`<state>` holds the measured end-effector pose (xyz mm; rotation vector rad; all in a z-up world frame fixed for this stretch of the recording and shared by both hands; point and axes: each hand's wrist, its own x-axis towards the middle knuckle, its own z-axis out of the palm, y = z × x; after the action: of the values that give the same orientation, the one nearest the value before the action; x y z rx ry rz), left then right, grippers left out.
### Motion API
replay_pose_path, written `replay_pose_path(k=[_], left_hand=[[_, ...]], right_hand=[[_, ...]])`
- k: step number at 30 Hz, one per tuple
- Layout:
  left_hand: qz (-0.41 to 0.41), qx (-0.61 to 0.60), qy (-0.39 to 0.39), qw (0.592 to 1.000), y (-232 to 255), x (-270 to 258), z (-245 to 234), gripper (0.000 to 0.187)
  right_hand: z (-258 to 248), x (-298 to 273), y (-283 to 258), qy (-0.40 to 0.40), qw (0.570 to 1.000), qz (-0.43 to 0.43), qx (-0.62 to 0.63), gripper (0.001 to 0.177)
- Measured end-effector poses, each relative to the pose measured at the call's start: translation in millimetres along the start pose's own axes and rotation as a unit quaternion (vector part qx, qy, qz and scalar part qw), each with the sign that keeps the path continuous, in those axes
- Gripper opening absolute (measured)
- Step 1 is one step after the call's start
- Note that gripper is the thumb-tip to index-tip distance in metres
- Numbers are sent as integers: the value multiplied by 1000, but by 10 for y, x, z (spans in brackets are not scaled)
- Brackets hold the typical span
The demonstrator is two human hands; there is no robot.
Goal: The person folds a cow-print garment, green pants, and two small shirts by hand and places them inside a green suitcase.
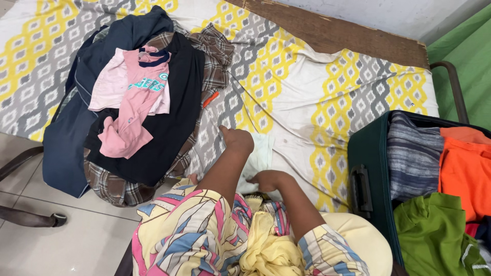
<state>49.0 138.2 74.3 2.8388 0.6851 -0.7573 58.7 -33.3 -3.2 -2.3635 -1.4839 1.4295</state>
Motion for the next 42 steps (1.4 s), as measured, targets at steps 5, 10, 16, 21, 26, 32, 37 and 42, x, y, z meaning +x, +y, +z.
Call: replay_pose_path(k=[5, 10, 16, 21, 26, 32, 37, 42], left_hand=[[-8, -18, 0, 1000, -22, -54, -112, 30], [-15, -28, 20, 999, -60, -108, -165, 29], [-15, -16, -17, 1000, -61, -102, -138, 30], [-10, -27, -1, 1000, -50, -77, -63, 31], [15, -120, -6, 993, -67, 71, 232, 49], [-12, -343, -19, 939, 101, 41, 201, 114], [-86, -431, 26, 898, 81, -163, -52, 112], [-32, -478, -100, 872, -35, -192, -141, 62]], right_hand=[[-376, -258, -74, 122, 992, 11, 0, 57], [-706, -409, -198, 557, 816, 81, -130, 67], [-448, -221, -29, 370, 911, 153, -102, 59], [-68, 260, -64, 387, 906, 174, -14, 100], [8, 509, 474, 535, 795, 160, 236, 85], [4, 572, 665, 521, 701, 210, 441, 79], [58, 618, 790, 445, 627, 158, 620, 56], [53, 571, 828, 397, 598, 82, 692, 35]])
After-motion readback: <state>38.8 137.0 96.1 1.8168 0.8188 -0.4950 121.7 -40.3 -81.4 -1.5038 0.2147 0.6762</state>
